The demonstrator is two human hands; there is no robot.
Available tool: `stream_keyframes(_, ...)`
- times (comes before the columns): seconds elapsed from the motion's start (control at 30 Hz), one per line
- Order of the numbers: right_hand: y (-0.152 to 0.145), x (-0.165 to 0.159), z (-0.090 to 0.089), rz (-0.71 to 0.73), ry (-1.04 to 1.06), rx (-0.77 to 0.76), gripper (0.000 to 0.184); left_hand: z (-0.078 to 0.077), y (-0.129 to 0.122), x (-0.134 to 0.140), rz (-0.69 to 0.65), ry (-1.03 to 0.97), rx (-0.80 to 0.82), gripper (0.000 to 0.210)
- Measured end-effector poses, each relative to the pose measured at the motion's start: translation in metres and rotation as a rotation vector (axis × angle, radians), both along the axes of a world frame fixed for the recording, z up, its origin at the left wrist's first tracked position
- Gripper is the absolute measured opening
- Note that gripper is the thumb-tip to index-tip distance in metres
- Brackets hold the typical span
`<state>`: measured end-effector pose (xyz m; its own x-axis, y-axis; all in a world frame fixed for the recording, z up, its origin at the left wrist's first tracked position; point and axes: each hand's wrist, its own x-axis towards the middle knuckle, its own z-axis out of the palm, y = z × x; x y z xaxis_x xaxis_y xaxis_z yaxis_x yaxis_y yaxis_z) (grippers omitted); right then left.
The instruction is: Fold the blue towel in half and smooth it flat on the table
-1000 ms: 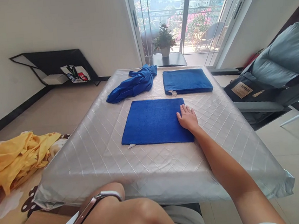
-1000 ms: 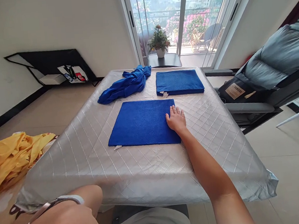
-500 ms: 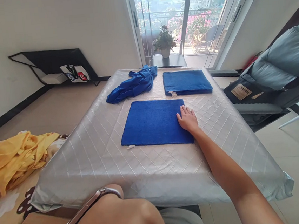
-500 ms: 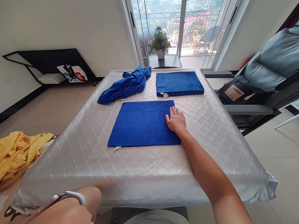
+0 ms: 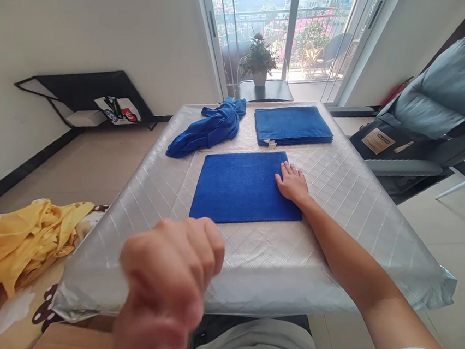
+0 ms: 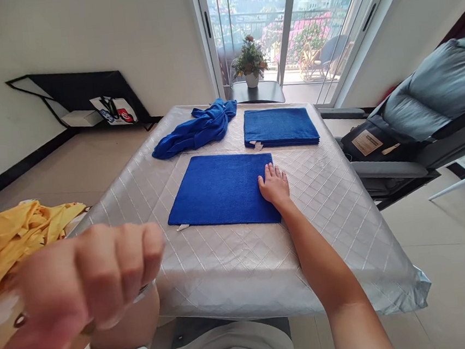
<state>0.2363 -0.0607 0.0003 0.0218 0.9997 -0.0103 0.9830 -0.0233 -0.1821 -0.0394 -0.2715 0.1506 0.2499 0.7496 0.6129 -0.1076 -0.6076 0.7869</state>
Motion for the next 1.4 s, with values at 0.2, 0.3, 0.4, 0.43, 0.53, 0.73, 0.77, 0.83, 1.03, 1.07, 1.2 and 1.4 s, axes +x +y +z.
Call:
stream_keyframes(0.2, -0.005, 0.001, 0.006, 0.027, -0.038, -0.009, 0.067, -0.046, 0.136, 0.09, -0.189, 0.467, -0.16, 0.043)
stream_keyframes(0.3, -0.007, 0.003, 0.005, 0.048, -0.085, -0.012, 0.066, -0.086, 0.178, 0.126, 0.007, 0.767, 0.035, 0.047)
stream_keyframes(0.4, -0.007, 0.006, 0.002, 0.059, -0.111, -0.017, 0.067, -0.122, 0.207, 0.152, 0.147, 0.963, 0.199, 0.047)
stream_keyframes(0.43, -0.006, 0.007, 0.001, 0.062, -0.114, -0.016, 0.067, -0.131, 0.213, 0.158, 0.163, 1.016, 0.217, 0.05)
stream_keyframes(0.53, -0.005, 0.007, -0.002, 0.066, -0.104, -0.017, 0.067, -0.15, 0.223, 0.162, 0.19, 1.149, 0.165, 0.062)
stream_keyframes(0.73, -0.003, 0.001, 0.001, 0.014, -0.049, -0.014, 0.066, -0.152, 0.223, 0.126, 0.245, 1.296, 0.02, 0.077)
stream_keyframes(0.77, -0.002, 0.0, 0.001, 0.009, -0.045, -0.024, 0.066, -0.151, 0.224, 0.116, 0.263, 1.32, 0.013, 0.078)
stream_keyframes(0.83, -0.002, 0.0, 0.002, 0.007, -0.039, -0.04, 0.067, -0.149, 0.225, 0.09, 0.304, 1.359, -0.011, 0.079)
stream_keyframes(1.03, 0.0, 0.001, 0.001, 0.007, -0.038, -0.031, 0.067, -0.15, 0.229, 0.0, 0.522, 1.427, -0.187, 0.081)
stream_keyframes(1.07, 0.0, 0.001, 0.001, 0.007, -0.038, -0.03, 0.068, -0.151, 0.228, -0.013, 0.571, 1.424, -0.214, 0.082)
stream_keyframes(1.2, 0.002, 0.002, -0.001, 0.007, -0.057, -0.033, 0.068, -0.155, 0.223, -0.039, 0.647, 1.395, -0.291, 0.087)
stream_keyframes(1.4, 0.003, 0.003, -0.002, 0.004, -0.1, -0.043, 0.068, -0.161, 0.225, -0.04, 0.627, 1.361, -0.292, 0.093)
